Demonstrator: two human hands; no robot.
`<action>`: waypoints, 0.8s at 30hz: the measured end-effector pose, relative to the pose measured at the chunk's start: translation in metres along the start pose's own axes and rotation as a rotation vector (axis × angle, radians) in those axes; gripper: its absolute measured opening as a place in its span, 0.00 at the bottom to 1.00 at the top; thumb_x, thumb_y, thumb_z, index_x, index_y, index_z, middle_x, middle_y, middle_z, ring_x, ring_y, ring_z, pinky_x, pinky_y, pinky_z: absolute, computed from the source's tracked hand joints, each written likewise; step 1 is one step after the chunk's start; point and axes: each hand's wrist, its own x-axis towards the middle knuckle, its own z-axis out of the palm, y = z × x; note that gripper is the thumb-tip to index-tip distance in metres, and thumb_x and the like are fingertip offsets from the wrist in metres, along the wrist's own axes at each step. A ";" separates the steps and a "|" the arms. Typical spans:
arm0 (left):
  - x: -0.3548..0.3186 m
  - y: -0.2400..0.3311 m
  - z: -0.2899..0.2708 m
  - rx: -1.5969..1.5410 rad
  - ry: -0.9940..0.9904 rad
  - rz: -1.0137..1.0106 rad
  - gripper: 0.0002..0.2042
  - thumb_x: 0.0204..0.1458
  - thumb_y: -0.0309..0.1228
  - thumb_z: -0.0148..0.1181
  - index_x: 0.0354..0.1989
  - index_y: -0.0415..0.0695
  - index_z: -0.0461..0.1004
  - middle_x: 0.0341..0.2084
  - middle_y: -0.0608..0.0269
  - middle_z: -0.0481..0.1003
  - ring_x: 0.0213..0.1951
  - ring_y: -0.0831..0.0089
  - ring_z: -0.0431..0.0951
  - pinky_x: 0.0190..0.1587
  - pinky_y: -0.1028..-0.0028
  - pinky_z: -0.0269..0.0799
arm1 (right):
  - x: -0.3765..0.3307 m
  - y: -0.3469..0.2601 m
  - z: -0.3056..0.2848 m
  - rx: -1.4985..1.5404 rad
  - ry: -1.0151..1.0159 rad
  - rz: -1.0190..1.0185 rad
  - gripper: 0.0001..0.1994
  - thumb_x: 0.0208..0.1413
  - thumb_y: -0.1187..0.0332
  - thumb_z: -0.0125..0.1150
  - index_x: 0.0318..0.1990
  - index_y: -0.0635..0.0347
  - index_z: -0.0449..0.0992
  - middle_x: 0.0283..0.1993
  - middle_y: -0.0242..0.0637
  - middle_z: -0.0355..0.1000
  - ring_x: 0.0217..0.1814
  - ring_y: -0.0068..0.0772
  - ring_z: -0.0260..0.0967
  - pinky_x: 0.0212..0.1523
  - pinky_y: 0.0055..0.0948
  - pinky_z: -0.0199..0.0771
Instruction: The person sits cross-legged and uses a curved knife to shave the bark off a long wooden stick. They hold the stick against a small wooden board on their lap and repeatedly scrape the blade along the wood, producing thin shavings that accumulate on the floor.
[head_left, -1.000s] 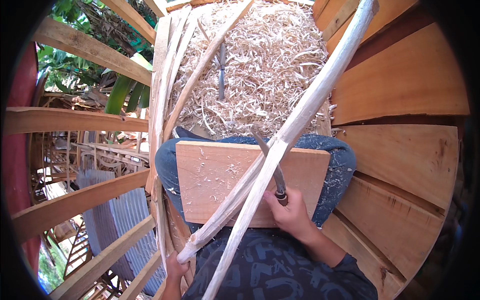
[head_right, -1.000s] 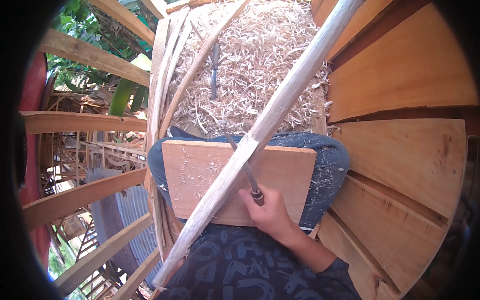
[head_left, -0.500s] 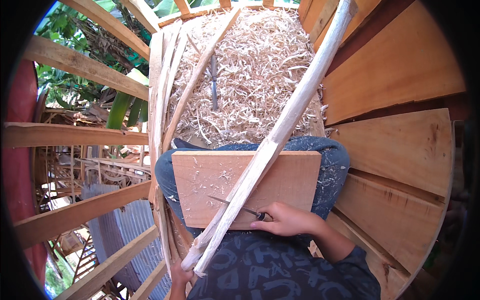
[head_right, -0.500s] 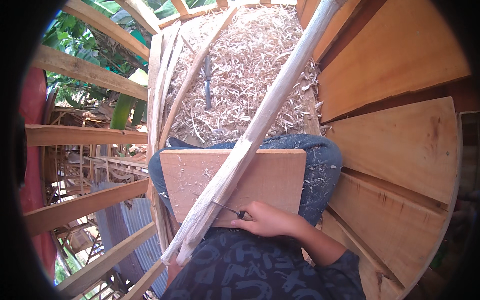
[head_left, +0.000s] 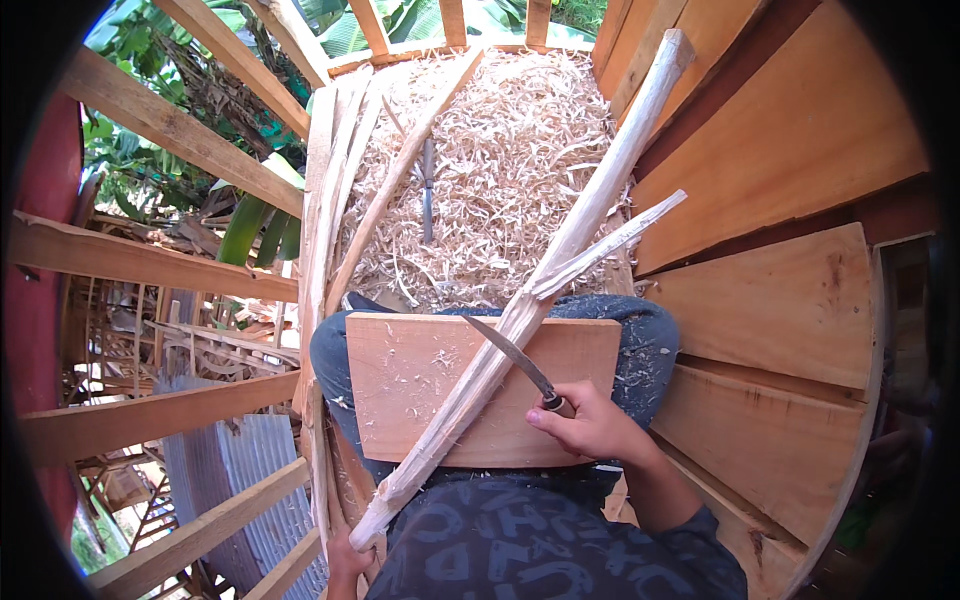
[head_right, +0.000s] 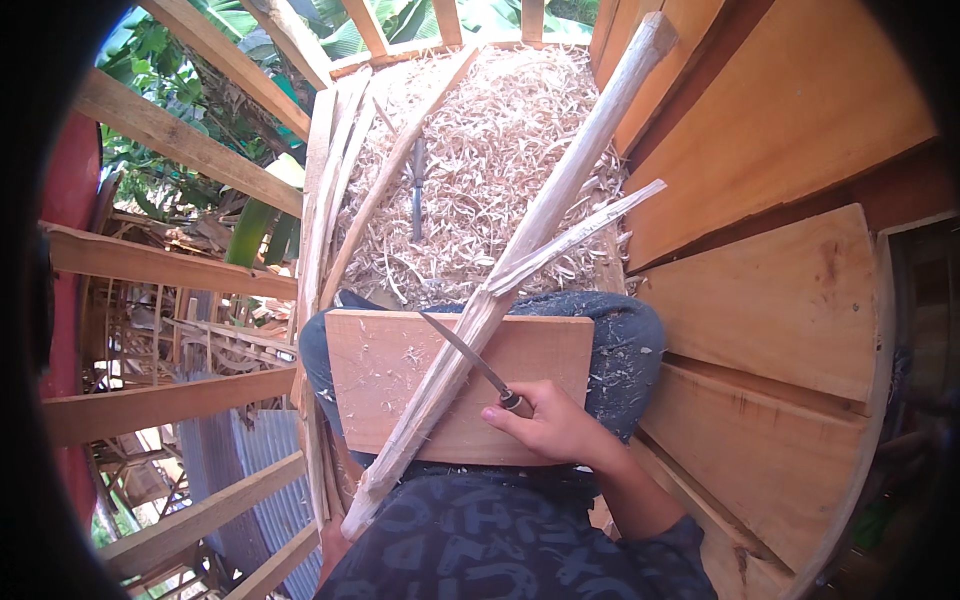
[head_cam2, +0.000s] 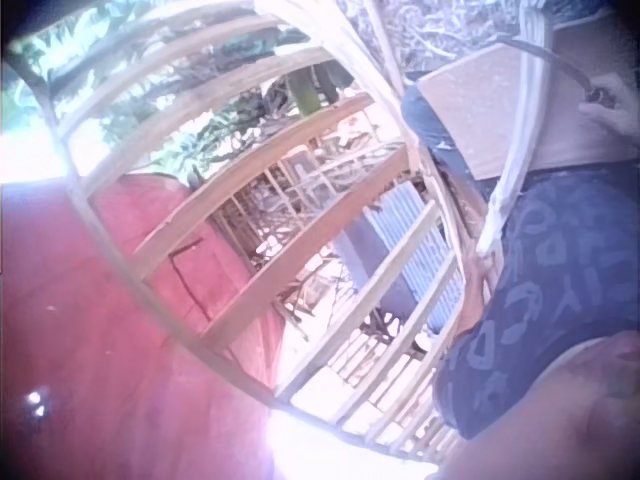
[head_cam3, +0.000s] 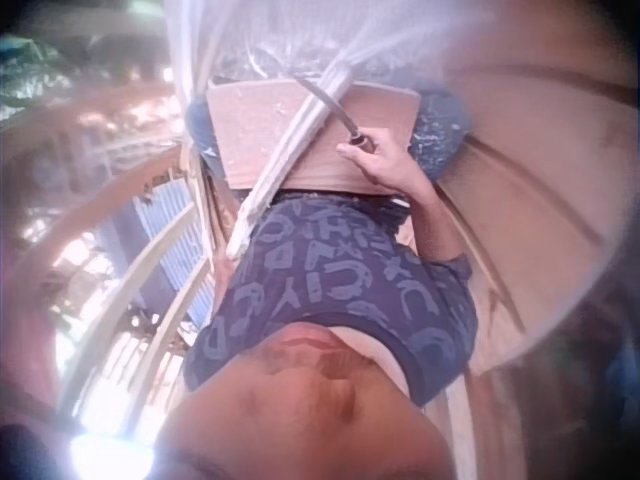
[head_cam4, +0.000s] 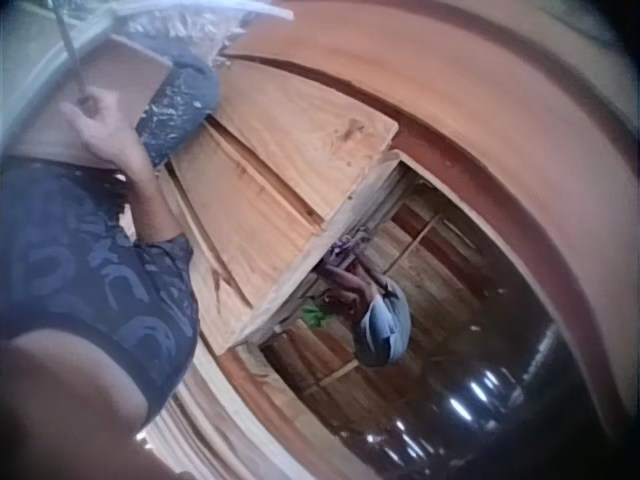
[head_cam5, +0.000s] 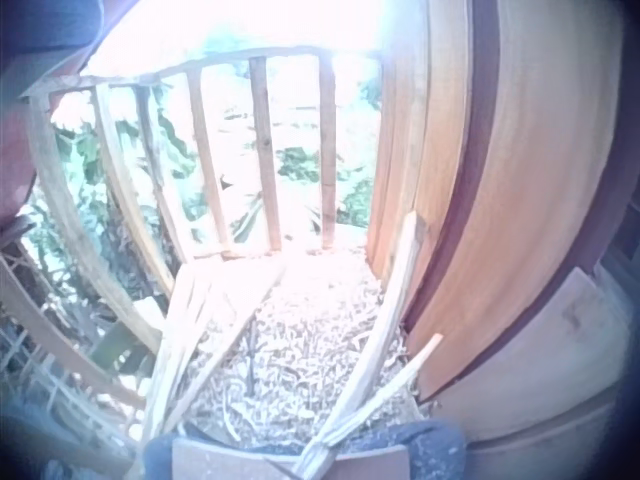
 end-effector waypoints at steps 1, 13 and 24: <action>-0.001 -0.003 0.001 0.011 0.001 0.004 0.18 0.23 0.32 0.66 0.25 0.39 0.68 0.20 0.45 0.72 0.28 0.45 0.74 0.30 0.58 0.71 | 0.000 0.002 0.001 -0.032 -0.046 0.023 0.14 0.53 0.61 0.59 0.31 0.66 0.73 0.19 0.29 0.66 0.24 0.16 0.58 0.25 0.24 0.60; -0.008 -0.011 0.018 0.072 0.041 0.068 0.20 0.21 0.35 0.70 0.22 0.42 0.66 0.19 0.48 0.72 0.25 0.49 0.74 0.29 0.59 0.71 | 0.003 0.011 -0.012 0.306 0.014 0.019 0.09 0.59 0.62 0.50 0.34 0.59 0.68 0.17 0.26 0.61 0.14 0.15 0.57 0.13 0.19 0.58; -0.003 -0.004 0.024 -0.007 0.014 0.073 0.20 0.23 0.35 0.71 0.24 0.41 0.67 0.19 0.47 0.72 0.26 0.49 0.74 0.29 0.59 0.71 | 0.008 0.002 -0.007 0.118 -0.211 0.167 0.11 0.59 0.64 0.50 0.39 0.64 0.71 0.16 0.25 0.58 0.13 0.13 0.55 0.12 0.18 0.59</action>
